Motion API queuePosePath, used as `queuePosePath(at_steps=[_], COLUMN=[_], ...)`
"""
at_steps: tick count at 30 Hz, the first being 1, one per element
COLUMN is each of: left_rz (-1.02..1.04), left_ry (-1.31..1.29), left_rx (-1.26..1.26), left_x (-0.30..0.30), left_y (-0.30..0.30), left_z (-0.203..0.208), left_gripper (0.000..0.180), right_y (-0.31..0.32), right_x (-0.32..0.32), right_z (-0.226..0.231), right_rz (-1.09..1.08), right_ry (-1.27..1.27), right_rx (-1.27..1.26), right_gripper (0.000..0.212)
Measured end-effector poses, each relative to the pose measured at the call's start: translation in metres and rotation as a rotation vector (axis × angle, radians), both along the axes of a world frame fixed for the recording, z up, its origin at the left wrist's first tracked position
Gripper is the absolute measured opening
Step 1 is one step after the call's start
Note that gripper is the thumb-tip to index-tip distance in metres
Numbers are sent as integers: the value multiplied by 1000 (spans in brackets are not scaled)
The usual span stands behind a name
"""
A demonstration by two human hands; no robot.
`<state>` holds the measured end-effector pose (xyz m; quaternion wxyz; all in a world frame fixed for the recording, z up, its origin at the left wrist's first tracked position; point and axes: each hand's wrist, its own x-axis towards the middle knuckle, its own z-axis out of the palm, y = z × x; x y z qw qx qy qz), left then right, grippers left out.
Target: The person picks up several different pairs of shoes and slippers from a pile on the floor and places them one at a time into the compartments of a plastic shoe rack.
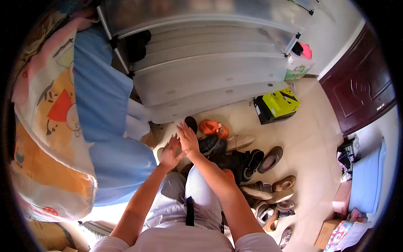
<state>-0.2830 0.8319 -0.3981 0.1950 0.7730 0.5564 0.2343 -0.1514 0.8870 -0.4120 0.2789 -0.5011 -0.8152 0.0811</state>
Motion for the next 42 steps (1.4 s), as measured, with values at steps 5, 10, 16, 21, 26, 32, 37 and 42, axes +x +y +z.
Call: queuePosePath(at_steps=[5,10,16,21,26,32,37,42], left_rz=[-67,-66,-61,-45,-21,-65,3,-3], left_ry=[-8,-10,-55,48,12,61,-50,-49], left_rx=[-140,-326,-566,-765,-796,-805,-895,-816], left_x=[6,9,3,7,-13,-14,-37,-33], left_y=[-7,-6,8,22,26,11,-16,-24], left_z=[-44,-67,-112,-133,-167,-208,-232,-231], left_gripper=[49,32,35,46,46,48,46,44], right_y=[-29,-32,-10,9,24,43,44,55], right_x=[21,18,2,-2,-23,-4,-19,-3], right_z=[-66,-103,-130,-154,-138,-180,-193,-212], right_rz=[-141,-225,-178,-50,-65,-158,-205,-305], right_ry=[-1,-192,-302,-421,-458,-477,-422,-312], right_rx=[-79,-529,-860,-991,-1099,-1128,-1118,-1019], right_gripper=[61,60,57,67,60,50,43,30])
